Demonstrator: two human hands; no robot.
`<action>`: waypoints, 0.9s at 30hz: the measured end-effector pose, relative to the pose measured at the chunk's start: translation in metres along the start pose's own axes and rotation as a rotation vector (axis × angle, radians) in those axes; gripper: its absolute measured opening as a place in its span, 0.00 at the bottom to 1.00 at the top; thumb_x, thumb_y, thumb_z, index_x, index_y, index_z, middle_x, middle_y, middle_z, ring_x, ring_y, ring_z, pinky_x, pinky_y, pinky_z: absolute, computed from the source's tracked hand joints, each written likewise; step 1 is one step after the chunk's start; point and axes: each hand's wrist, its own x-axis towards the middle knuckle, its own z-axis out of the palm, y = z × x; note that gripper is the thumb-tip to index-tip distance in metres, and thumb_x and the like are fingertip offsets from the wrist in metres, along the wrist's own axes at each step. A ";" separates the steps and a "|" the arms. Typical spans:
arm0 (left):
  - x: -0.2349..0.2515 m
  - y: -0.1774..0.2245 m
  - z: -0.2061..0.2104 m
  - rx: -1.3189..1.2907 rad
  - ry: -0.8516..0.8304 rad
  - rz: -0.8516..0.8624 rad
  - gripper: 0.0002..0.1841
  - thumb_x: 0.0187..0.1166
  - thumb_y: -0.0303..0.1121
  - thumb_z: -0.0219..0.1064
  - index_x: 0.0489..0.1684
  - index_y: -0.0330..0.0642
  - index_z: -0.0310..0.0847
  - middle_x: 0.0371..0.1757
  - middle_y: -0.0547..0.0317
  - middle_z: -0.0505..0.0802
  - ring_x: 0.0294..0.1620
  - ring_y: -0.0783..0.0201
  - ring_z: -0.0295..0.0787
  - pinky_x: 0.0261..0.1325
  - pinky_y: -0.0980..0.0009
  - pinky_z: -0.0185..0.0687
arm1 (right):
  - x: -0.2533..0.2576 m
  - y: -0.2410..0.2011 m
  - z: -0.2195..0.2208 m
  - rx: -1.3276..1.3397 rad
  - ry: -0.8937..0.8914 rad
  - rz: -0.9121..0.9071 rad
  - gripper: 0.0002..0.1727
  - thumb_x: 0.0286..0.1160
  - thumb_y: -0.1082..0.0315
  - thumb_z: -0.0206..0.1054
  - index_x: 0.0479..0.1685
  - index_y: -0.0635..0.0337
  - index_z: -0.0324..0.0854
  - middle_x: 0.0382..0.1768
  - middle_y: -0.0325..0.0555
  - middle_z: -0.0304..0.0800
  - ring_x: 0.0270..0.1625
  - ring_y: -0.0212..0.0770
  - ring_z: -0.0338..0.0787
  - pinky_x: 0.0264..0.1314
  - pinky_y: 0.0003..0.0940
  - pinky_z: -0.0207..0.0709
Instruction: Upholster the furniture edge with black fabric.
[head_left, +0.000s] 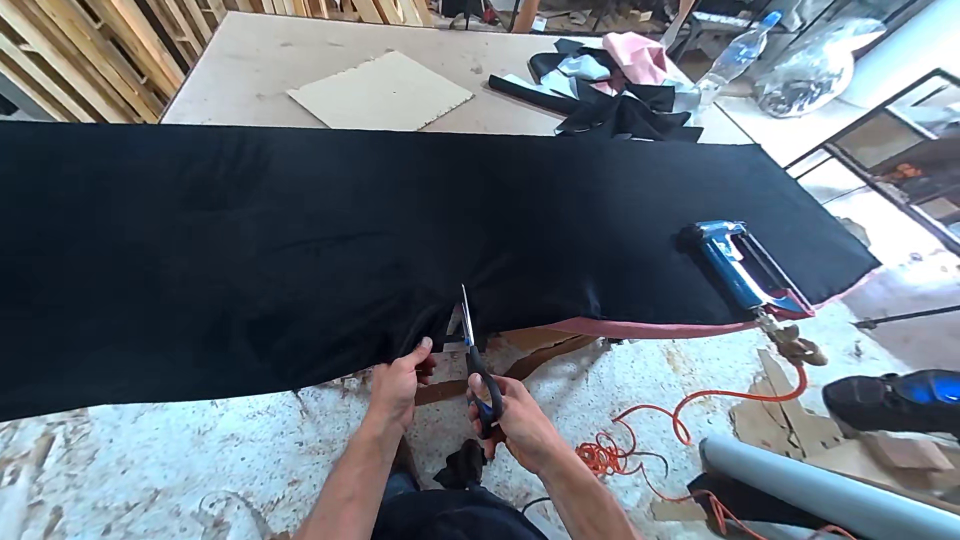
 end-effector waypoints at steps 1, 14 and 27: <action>0.003 -0.004 0.002 0.006 -0.004 0.008 0.06 0.82 0.23 0.66 0.43 0.26 0.82 0.25 0.50 0.92 0.27 0.62 0.90 0.36 0.70 0.88 | 0.000 0.000 0.000 -0.009 0.005 0.003 0.19 0.89 0.52 0.60 0.50 0.62 0.78 0.27 0.41 0.88 0.24 0.37 0.88 0.19 0.31 0.84; 0.006 -0.020 0.014 -0.021 -0.014 0.032 0.05 0.80 0.21 0.66 0.44 0.25 0.81 0.25 0.48 0.91 0.26 0.61 0.89 0.36 0.68 0.88 | 0.015 -0.002 0.013 -0.075 0.021 -0.051 0.19 0.89 0.54 0.61 0.48 0.65 0.79 0.28 0.42 0.88 0.26 0.37 0.89 0.23 0.33 0.86; 0.015 -0.009 -0.007 -0.026 0.033 -0.033 0.07 0.82 0.25 0.67 0.41 0.26 0.83 0.25 0.51 0.92 0.26 0.64 0.89 0.34 0.72 0.87 | -0.001 0.005 0.001 0.010 -0.055 0.014 0.20 0.91 0.52 0.56 0.53 0.64 0.76 0.31 0.42 0.88 0.28 0.39 0.90 0.27 0.37 0.89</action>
